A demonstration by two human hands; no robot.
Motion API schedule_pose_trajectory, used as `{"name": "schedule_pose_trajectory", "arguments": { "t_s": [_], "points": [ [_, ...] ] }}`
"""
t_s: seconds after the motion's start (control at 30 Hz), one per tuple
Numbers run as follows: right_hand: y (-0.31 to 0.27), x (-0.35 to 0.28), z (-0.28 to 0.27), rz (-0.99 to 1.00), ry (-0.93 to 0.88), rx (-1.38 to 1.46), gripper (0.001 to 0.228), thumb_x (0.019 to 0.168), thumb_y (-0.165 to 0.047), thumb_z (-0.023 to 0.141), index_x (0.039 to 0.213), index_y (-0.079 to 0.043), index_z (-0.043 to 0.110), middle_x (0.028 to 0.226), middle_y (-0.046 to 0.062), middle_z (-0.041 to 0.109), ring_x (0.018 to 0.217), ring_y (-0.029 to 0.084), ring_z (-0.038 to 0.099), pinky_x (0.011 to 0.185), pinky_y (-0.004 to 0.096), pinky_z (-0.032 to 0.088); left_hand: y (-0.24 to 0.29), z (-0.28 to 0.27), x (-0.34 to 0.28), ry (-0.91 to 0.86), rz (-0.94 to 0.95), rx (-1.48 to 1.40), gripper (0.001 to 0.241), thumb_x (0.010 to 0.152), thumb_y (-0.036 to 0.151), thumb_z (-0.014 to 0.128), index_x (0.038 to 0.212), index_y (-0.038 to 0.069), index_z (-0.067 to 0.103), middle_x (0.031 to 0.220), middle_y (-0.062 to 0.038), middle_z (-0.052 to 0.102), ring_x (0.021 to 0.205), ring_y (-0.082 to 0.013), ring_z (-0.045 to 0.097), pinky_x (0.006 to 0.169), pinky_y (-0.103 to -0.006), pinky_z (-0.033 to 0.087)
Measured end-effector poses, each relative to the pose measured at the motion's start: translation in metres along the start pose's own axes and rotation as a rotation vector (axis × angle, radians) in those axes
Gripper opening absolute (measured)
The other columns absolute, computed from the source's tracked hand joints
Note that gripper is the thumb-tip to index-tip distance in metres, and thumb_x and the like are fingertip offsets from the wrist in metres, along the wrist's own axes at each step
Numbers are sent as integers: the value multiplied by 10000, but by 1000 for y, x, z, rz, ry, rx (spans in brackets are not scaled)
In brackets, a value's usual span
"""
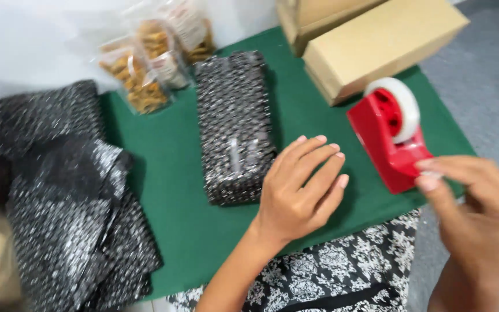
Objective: Wrapping a long rectangular box in black bubble wrap and securing it with tape from a dispenser.
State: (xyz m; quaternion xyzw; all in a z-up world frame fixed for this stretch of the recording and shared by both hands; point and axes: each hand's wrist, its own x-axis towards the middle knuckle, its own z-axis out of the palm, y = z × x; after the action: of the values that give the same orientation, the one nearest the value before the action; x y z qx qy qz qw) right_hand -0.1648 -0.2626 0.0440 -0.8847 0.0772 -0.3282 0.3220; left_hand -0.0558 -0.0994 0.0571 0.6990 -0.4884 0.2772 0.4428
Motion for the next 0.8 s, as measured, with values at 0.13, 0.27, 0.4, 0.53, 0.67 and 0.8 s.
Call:
{"name": "schedule_pose_trajectory", "arguments": {
  "t_s": [0.13, 0.27, 0.4, 0.53, 0.67, 0.8],
  "points": [
    [19, 5, -23, 35, 46, -234, 104, 943, 85, 577, 1040, 61, 605, 1079, 224, 531, 1026, 291, 481, 941, 366, 379, 11, 31, 6, -12, -39, -75, 88, 795, 58, 512, 820, -18, 551, 850, -120, 563, 818, -272, 558, 761, -364, 471],
    [43, 5, -24, 110, -45, -395, 113, 884, -98, 585, 982, -67, 631, 1082, 104, 547, 1025, 222, 486, 905, 339, 342, 19, 62, 0, -90, -71, -124, 129, 802, 97, 524, 838, -26, 537, 841, -118, 557, 796, -281, 551, 699, -361, 456],
    [26, 18, -18, 480, -226, -111, 197, 800, -169, 502, 954, -99, 603, 1117, 81, 486, 1011, 133, 467, 707, 261, 412, 27, 87, -10, -151, -79, -86, 226, 805, 218, 521, 838, -6, 510, 832, -101, 540, 754, -256, 530, 623, -333, 432],
    [21, 23, -14, 572, -239, -3, 179, 784, -153, 504, 880, -39, 602, 1091, 92, 494, 857, 129, 539, 625, 252, 510, 29, 101, -15, -146, -102, -60, 226, 832, 199, 494, 864, -24, 514, 855, -110, 537, 732, -246, 513, 617, -320, 443],
    [21, 23, -12, 596, -222, 30, 155, 786, -121, 504, 855, -20, 599, 1092, 103, 490, 887, 140, 533, 603, 259, 523, 27, 105, -17, -151, -118, -45, 160, 827, 139, 508, 840, -19, 530, 822, -99, 540, 735, -236, 507, 591, -310, 444],
    [29, 20, -9, 514, -221, 16, 133, 777, -99, 525, 851, -26, 608, 1112, 100, 504, 811, 139, 550, 578, 245, 513, 26, 106, -18, -144, -107, -60, 177, 833, 142, 501, 850, -31, 534, 827, -109, 546, 736, -239, 511, 574, -310, 451]
  ]
}}
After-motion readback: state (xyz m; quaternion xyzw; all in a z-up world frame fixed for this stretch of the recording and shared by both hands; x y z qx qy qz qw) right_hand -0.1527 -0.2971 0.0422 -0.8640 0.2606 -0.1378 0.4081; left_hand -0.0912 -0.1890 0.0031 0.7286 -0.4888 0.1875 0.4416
